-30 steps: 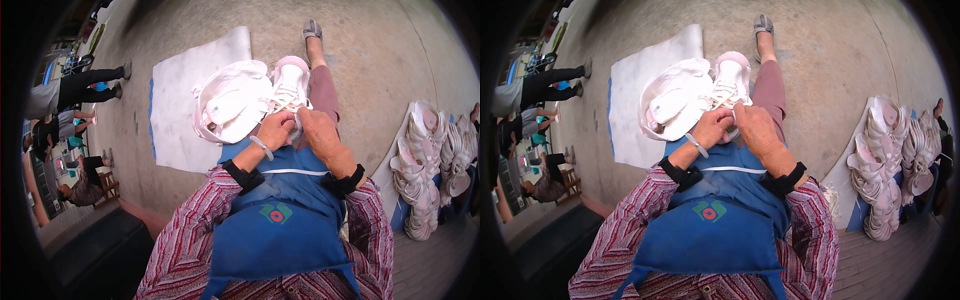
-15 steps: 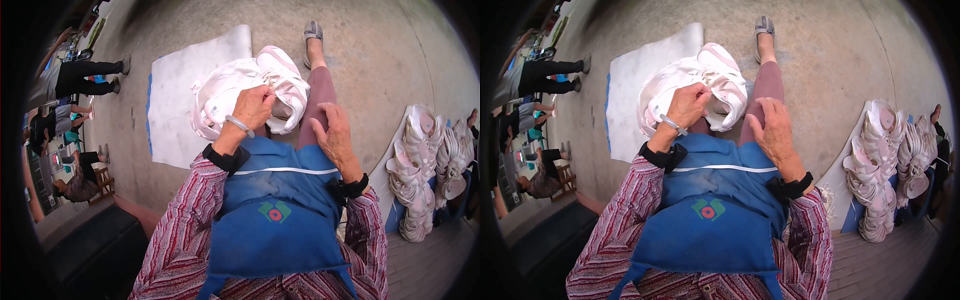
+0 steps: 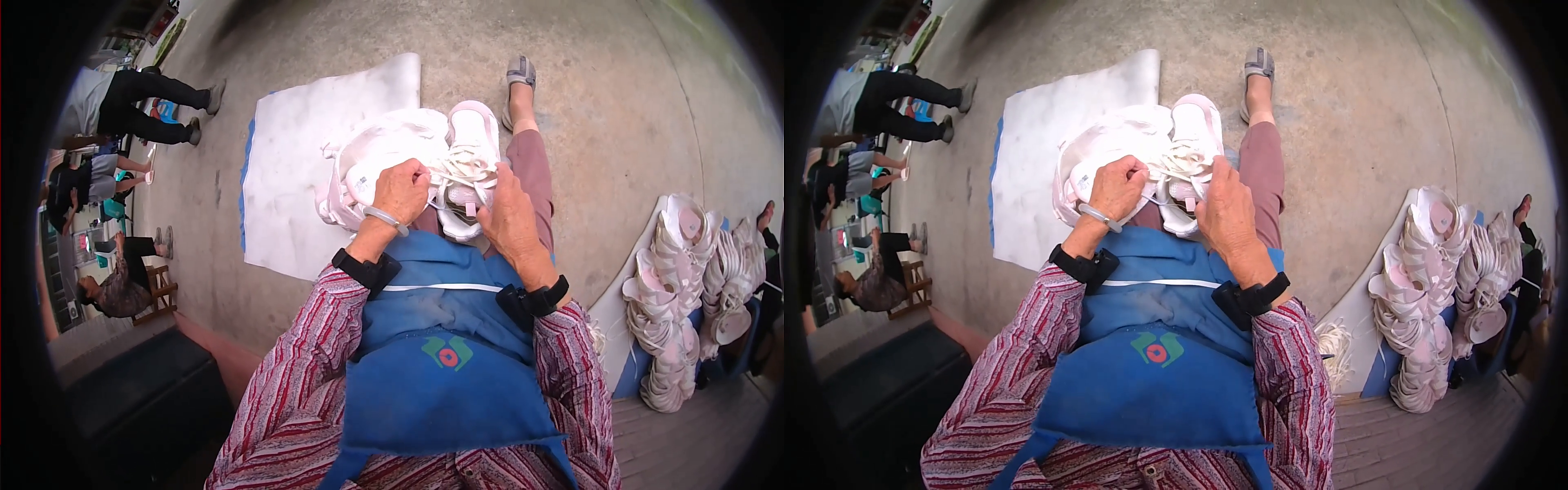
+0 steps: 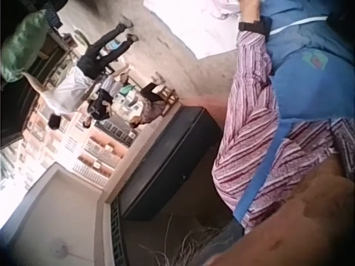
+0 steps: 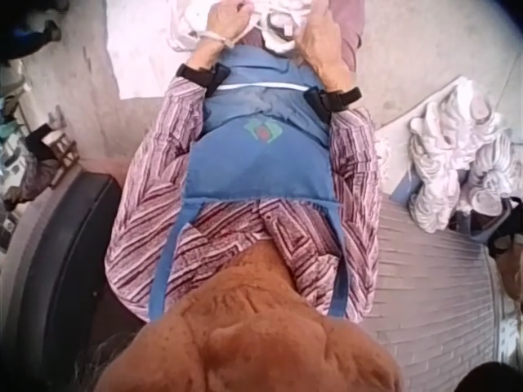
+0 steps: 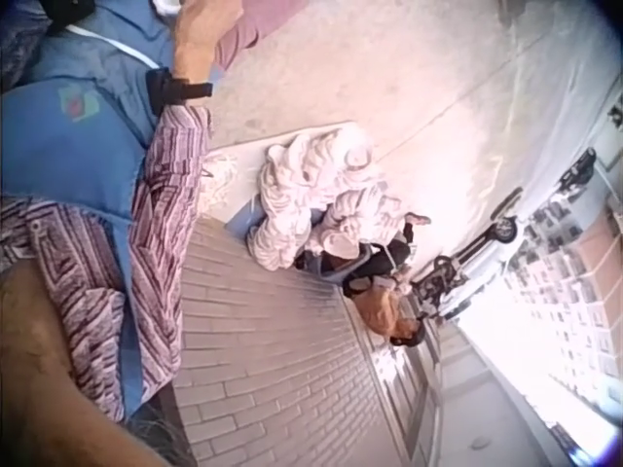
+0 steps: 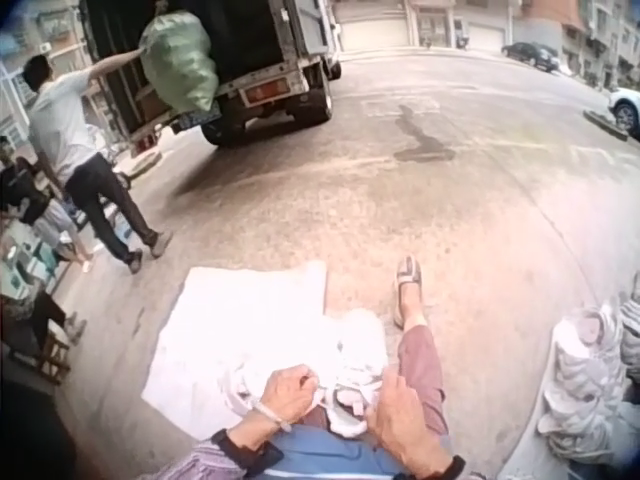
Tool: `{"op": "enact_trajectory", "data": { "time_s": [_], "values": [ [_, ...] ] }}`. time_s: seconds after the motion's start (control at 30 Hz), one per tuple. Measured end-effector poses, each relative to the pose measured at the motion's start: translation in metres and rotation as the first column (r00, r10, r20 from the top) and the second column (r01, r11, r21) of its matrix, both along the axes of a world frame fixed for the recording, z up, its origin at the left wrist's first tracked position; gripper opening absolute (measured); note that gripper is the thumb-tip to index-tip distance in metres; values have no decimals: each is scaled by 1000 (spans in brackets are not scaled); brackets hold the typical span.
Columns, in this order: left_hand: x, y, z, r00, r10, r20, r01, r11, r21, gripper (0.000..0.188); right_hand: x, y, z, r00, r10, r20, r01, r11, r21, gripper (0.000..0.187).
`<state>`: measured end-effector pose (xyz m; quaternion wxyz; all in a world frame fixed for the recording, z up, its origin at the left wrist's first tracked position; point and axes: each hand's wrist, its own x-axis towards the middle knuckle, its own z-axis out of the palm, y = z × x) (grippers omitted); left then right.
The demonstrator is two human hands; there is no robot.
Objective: The recorder is lacing and adjusting laces on several pairs of pink and white sneakers while sitting outdoors.
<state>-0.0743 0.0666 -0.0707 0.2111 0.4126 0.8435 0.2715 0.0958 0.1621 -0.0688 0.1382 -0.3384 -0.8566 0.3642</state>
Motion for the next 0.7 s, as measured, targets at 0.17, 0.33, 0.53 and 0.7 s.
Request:
{"op": "enact_trajectory", "data": {
  "time_s": [0.17,0.33,0.53,0.7],
  "values": [
    [2,10,4,999,-36,10,35,996,77,21,4,1,-15,995,17,98,-21,999,46,70],
    [-41,-16,44,903,-62,-425,154,970,186,23,3,7,-13,997,23,-71,-19,998,55,84],
    [-32,-66,19,897,-191,-398,153,980,-124,31,11,2,-5,996,21,-82,-5,983,184,80],
    [-14,-74,33,920,-217,-325,152,965,-211,42,20,-5,41,957,102,271,-143,980,139,83]
  ]
}}
